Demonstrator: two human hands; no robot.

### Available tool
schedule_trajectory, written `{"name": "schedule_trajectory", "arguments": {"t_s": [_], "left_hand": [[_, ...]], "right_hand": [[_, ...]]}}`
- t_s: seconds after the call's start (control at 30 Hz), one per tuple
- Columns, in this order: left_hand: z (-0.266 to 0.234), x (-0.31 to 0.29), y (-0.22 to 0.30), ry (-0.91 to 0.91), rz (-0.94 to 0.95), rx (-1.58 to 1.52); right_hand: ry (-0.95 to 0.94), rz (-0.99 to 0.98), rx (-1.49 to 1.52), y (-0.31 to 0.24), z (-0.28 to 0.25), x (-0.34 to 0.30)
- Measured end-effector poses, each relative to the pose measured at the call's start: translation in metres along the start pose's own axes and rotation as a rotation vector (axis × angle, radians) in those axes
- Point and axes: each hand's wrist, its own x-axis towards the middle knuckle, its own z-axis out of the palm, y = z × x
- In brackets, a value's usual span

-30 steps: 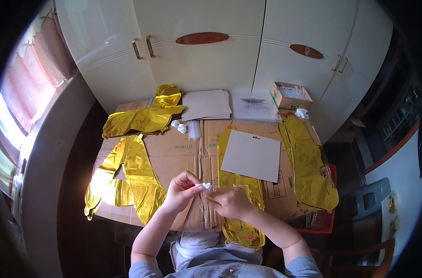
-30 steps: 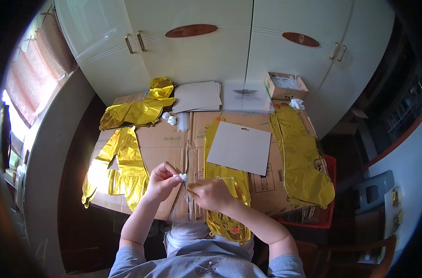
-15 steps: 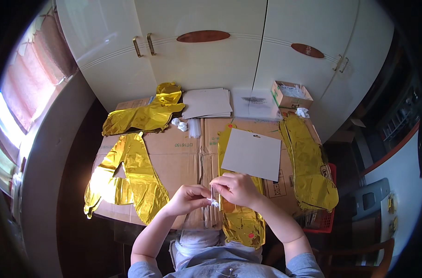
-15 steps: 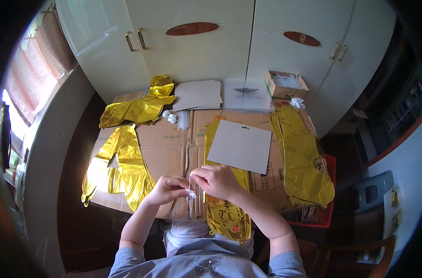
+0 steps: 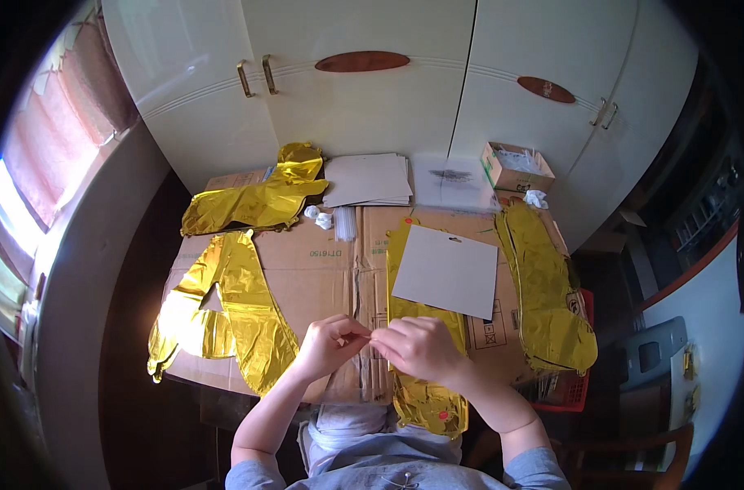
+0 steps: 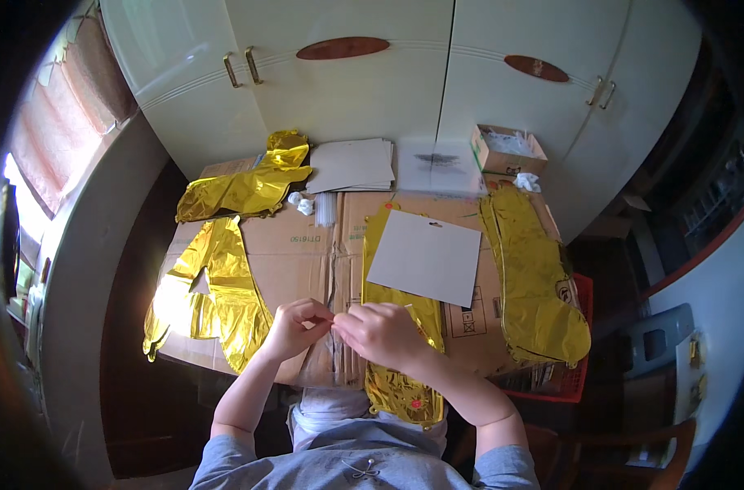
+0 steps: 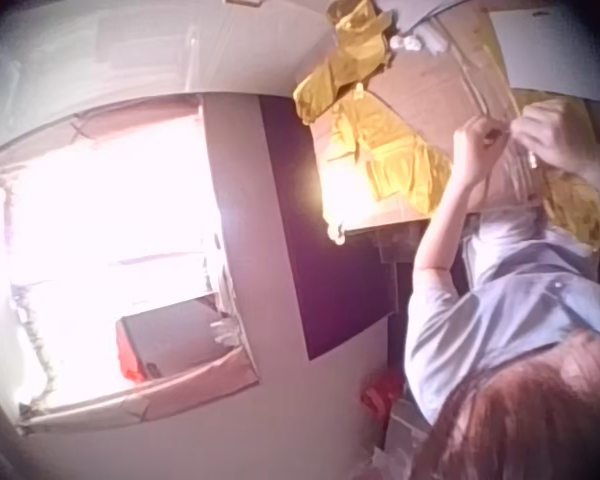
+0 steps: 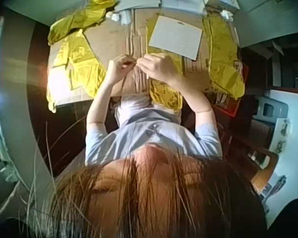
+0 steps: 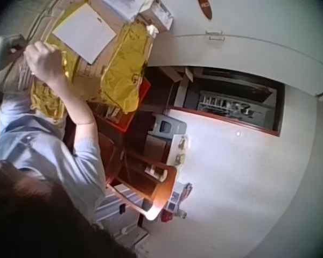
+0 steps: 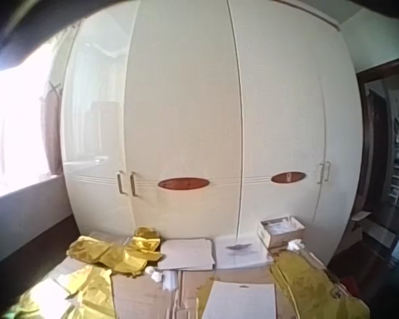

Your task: Fold gold foil letter balloons and insert them into paper envelopes.

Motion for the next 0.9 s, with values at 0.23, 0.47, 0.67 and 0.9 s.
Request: {"name": "schedule_trajectory", "arguments": {"t_s": [0.23, 0.47, 0.67, 0.9], "left_hand": [[-0.002, -0.003, -0.007, -0.148, -0.098, -0.813], [0.000, -0.001, -0.019, 0.060, -0.033, -0.181], [-0.008, -0.005, -0.011, -0.256, -0.123, -0.629], [0.001, -0.003, -0.022, -0.058, -0.104, -0.538]], "right_hand": [[-0.006, 0.170, 0.252, 0.020, 0.022, -0.006], [-0.026, 0.027, 0.131, -0.004, 0.014, -0.012], [0.014, 0.154, 0.271, 0.013, 0.013, -0.002], [-0.157, 0.081, 0.171, -0.002, 0.023, -0.018]]}}
